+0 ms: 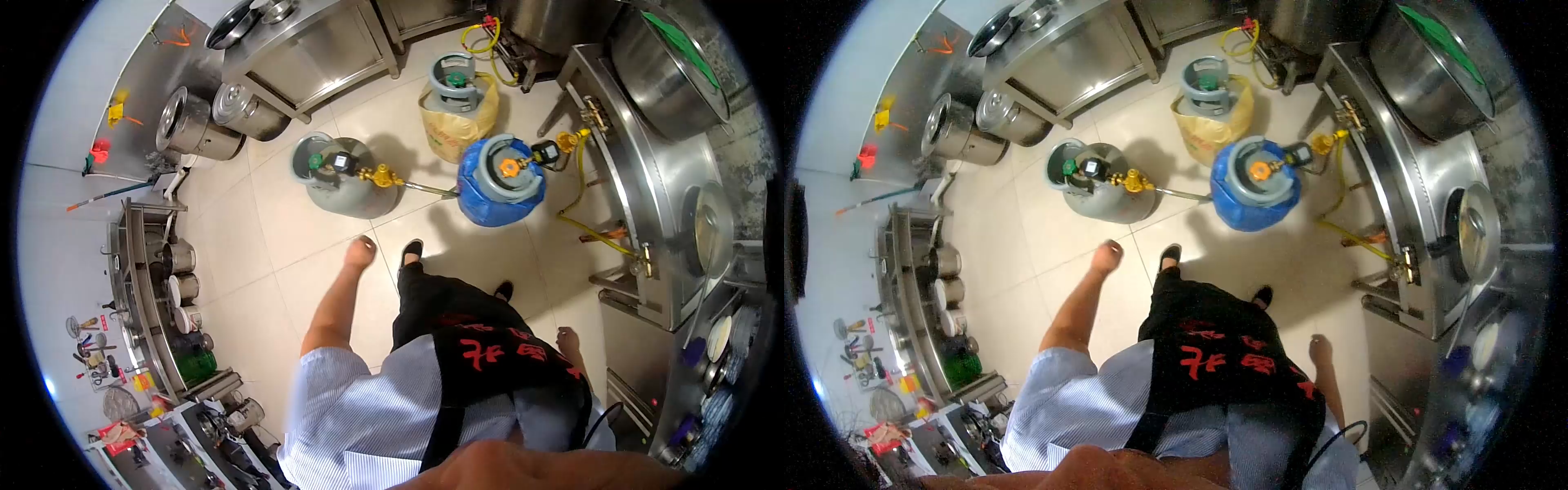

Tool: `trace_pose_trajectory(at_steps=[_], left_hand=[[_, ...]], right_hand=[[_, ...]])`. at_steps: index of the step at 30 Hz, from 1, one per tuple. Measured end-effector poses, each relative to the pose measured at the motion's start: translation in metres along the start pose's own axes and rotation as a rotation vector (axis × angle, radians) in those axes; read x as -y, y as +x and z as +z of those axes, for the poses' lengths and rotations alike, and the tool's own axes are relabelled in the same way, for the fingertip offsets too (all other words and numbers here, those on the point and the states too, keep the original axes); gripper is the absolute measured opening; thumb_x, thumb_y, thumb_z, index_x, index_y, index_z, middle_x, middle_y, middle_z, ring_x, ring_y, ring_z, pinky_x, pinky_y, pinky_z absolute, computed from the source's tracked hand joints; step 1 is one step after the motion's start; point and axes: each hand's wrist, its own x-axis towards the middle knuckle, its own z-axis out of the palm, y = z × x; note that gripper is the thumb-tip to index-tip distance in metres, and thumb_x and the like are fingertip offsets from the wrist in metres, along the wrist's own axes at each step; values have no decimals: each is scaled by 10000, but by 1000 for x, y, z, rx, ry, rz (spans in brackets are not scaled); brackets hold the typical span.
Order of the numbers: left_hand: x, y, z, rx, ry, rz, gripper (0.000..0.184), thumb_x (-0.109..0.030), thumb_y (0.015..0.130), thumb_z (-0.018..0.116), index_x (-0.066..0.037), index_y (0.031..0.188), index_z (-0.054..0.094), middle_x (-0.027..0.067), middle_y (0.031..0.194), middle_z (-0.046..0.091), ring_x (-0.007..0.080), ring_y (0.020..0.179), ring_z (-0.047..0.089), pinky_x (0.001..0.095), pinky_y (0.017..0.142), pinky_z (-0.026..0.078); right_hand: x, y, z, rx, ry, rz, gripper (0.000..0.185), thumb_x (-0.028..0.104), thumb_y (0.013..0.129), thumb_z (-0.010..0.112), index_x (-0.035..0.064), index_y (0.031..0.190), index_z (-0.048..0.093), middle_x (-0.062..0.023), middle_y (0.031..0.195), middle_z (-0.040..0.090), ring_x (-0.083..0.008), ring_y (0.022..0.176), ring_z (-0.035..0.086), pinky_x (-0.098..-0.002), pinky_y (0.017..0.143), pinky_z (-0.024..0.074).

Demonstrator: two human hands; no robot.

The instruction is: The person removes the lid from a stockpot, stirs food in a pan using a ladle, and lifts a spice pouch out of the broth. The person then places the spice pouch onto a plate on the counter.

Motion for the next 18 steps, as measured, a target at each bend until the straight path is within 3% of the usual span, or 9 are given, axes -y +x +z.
trace_pose_trajectory(at_steps=[3, 5, 6, 9, 10, 13, 15, 17, 18], left_hand=[[23, 61, -83, -197, 231, -24, 396, -219, 751, 628, -35, 1093, 548, 200, 1104, 552, 354, 1025, 532, 414, 864, 457], [42, 114, -128, -217, 365, 55, 489, -235, 732, 652, -57, 1162, 503, 175, 1179, 503, 327, 1090, 491, 401, 913, 427], [50, 140, -146, -175, 425, 92, 514, -237, 721, 663, -67, 1175, 495, 167, 1186, 500, 323, 1095, 488, 398, 929, 416], [75, 211, -177, 30, 625, 206, 465, -229, 694, 684, -94, 1120, 556, 139, 1131, 566, 283, 1115, 502, 375, 981, 376], [80, 233, -183, 172, 658, 180, 420, -212, 692, 675, -102, 1088, 588, 131, 1115, 588, 273, 1101, 525, 380, 970, 392], [93, 289, -175, 428, 797, 123, 350, -156, 684, 627, -123, 1032, 650, 112, 1098, 623, 269, 1048, 584, 393, 912, 453], [73, 288, -184, 630, 794, 173, 365, -133, 694, 564, -75, 1045, 642, 125, 1093, 627, 281, 1049, 584, 388, 887, 471], [96, 302, -163, 607, 861, 162, 343, -195, 727, 546, -83, 1034, 652, 114, 1082, 634, 264, 1045, 589, 382, 905, 451], [99, 297, -160, 512, 829, 196, 335, -213, 743, 528, -87, 1025, 656, 112, 1078, 637, 259, 1043, 591, 374, 905, 446]], right_hand=[[48, 8, 13, 60, 676, 142, 209, 98, 849, 518, 18, 1035, 567, -49, 812, 617, -144, 732, 573, -275, 681, 501], [146, -29, 9, -6, 258, 312, 196, 94, 841, 517, 19, 1012, 575, -69, 805, 630, -169, 717, 586, -281, 656, 499], [81, -19, 59, -92, 47, 37, 186, 103, 842, 508, 26, 986, 598, -102, 782, 637, -208, 658, 592, -308, 597, 492], [178, -87, 51, 187, -242, 75, 171, 120, 838, 516, 42, 947, 622, -126, 778, 640, -249, 632, 591, -328, 596, 485], [199, -108, 49, 128, -221, -35, 165, 127, 832, 525, 56, 934, 634, -119, 782, 644, -251, 643, 590, -344, 607, 482], [229, -156, 51, 48, -199, 238, 174, 124, 834, 523, 54, 950, 633, -125, 823, 646, -258, 688, 603, -339, 637, 492], [217, -182, 58, 56, -229, 227, 187, 124, 834, 521, 46, 967, 626, -159, 898, 638, -304, 759, 617, -361, 697, 504], [232, -194, 53, 96, -180, 346, 188, 134, 835, 521, 41, 964, 622, -173, 939, 632, -326, 818, 616, -378, 743, 505], [227, -195, 56, 84, -271, 111, 187, 137, 843, 512, 42, 970, 612, -172, 948, 633, -328, 842, 611, -392, 761, 500]])
